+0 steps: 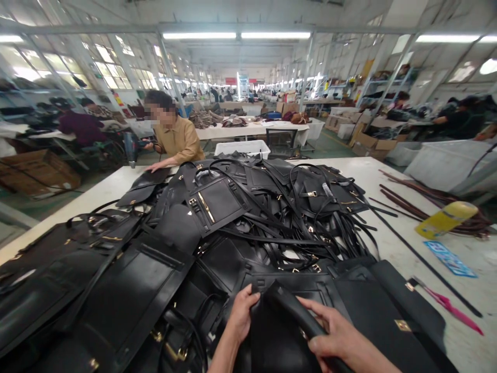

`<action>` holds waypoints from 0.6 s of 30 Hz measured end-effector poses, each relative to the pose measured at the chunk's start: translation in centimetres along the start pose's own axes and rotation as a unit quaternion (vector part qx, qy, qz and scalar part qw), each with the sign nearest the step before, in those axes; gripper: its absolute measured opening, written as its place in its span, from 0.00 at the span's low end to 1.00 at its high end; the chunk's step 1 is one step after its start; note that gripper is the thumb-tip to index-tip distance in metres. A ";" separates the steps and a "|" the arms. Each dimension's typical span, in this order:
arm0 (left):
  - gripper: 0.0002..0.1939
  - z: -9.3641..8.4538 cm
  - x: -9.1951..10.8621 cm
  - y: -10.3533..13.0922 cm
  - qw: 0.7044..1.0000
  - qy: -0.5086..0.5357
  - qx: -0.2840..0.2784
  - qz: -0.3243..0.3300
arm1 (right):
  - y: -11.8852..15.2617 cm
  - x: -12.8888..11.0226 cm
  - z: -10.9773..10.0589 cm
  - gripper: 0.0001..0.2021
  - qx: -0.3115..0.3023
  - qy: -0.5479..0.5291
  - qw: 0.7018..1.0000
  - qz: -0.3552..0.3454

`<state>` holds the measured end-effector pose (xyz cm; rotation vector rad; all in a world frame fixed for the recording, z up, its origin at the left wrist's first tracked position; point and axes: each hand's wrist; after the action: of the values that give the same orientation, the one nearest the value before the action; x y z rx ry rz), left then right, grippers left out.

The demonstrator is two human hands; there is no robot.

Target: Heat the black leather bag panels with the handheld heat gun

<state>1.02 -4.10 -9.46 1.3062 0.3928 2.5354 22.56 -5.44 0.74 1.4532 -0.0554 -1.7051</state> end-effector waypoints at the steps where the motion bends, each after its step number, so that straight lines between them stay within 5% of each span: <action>1: 0.18 0.1 0.1 0.2 1.000 0.006 -0.011 -0.003 | -0.4 0.2 -0.2 0.41 -0.003 -0.002 1.000 -0.002; 12: 0.14 1.3 -0.5 1.3 0.996 0.049 0.035 -0.066 | -2.9 0.9 1.0 0.39 0.037 -0.031 0.998 -0.051; 15: 0.13 0.0 -1.0 0.8 0.995 0.029 0.043 -0.082 | -2.8 1.5 0.7 0.39 0.072 -0.042 0.994 -0.065; 18: 0.13 -2.1 -0.3 -0.3 0.982 -0.122 0.138 -0.046 | -1.6 1.2 -0.7 0.38 0.154 -0.040 0.983 -0.090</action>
<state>-0.51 -4.15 -11.00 1.6337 0.7535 2.2673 22.32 -4.85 -1.26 1.6544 -0.2465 -1.9692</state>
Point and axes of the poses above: each hand's wrist, its own y-axis away from the middle knuckle, its own z-axis out of the palm, x = y × z, and after that the axes turned 3 degrees about z, right-handed
